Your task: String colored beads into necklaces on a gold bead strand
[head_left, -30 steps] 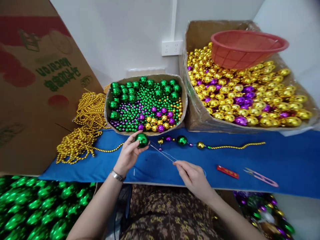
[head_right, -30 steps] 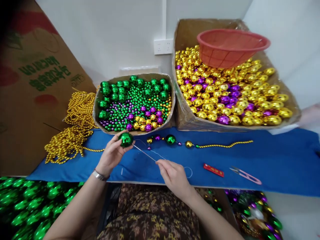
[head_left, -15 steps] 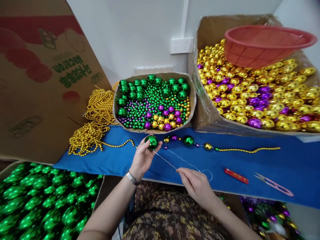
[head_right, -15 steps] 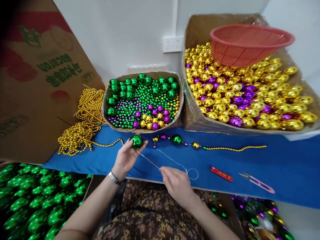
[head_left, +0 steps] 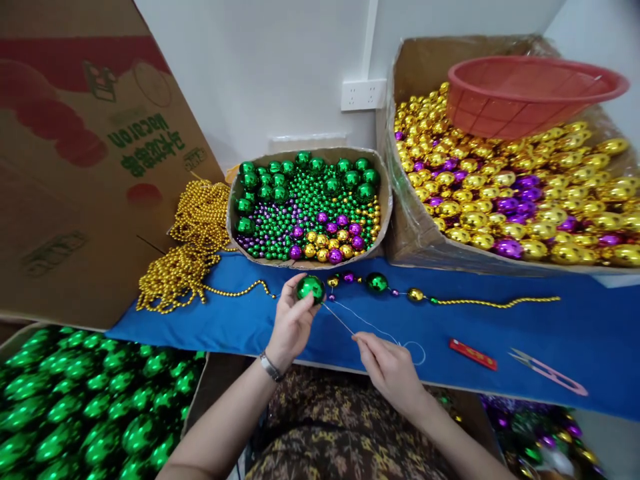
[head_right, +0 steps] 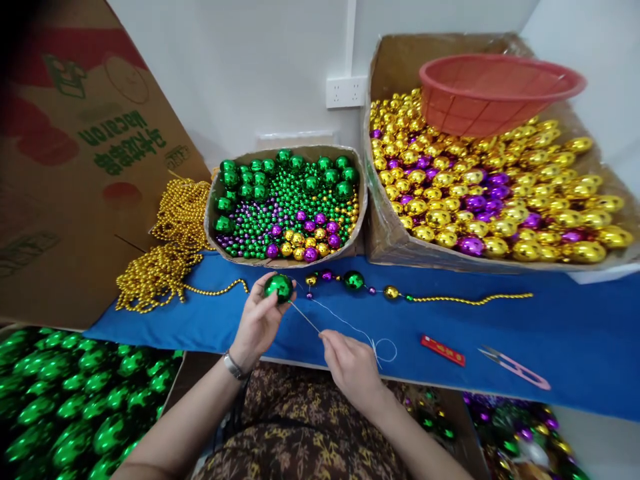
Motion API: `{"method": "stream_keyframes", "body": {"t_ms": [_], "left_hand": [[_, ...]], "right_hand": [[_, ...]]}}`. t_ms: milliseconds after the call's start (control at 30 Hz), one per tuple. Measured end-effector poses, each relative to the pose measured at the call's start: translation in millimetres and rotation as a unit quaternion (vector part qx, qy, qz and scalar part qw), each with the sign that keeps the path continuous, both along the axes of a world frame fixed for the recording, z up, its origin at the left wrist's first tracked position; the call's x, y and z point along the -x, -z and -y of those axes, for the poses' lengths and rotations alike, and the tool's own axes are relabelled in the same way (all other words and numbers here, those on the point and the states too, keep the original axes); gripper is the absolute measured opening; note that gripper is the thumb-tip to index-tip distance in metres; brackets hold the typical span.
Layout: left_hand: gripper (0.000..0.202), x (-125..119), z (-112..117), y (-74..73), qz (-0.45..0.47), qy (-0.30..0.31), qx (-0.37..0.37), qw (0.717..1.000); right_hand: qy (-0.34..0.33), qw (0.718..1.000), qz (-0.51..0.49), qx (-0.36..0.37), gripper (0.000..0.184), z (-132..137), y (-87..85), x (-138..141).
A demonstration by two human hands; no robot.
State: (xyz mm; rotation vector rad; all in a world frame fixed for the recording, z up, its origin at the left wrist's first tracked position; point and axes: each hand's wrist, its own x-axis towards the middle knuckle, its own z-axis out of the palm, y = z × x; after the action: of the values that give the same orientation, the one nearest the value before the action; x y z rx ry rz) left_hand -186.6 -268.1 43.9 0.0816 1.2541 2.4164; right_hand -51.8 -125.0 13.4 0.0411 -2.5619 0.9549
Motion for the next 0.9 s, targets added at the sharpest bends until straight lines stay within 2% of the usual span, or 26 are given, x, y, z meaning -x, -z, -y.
{"method": "stream_keyframes", "body": {"t_ms": [133, 267, 433, 567, 633, 733, 833, 900], "left_hand": [[0.054, -12, -1, 5.5, -0.047, 0.027, 0.056, 0.997], [0.054, -15, 1, 7.7, -0.045, 0.058, 0.053, 0.996], [0.055, -20, 0, 13.1, -0.053, 0.062, 0.056, 0.995], [0.059, -16, 4, 9.3, -0.076, 0.116, 0.061, 0.988], [0.054, -2, 8, 1.8, -0.11, 0.106, 0.077, 0.985], [0.034, 39, 19, -11.2, -0.201, 0.004, 0.172, 0.965], [0.025, 98, 31, -19.2, -0.296, -0.104, 0.296, 0.902], [0.024, 136, 36, -21.7, -0.335, -0.142, 0.391, 0.845]], "right_hand": [[0.014, 0.999, 0.016, 0.026, 0.023, 0, 0.1, 5], [0.005, 0.999, 0.017, 0.047, 0.022, -3, -1.7, 5], [0.008, 0.999, 0.009, 0.051, 0.021, -1, -2.7, 6], [0.014, 0.998, -0.004, 0.058, 0.02, -3, -1.0, 7], [0.025, 0.998, -0.009, 0.055, 0.02, -6, 0.3, 7], [0.029, 0.998, -0.009, 0.05, 0.02, -10, 1.3, 6], [0.029, 0.998, -0.007, 0.048, 0.02, -12, 2.4, 4], [0.03, 0.998, -0.012, 0.048, 0.02, -12, 3.6, 4]]}}
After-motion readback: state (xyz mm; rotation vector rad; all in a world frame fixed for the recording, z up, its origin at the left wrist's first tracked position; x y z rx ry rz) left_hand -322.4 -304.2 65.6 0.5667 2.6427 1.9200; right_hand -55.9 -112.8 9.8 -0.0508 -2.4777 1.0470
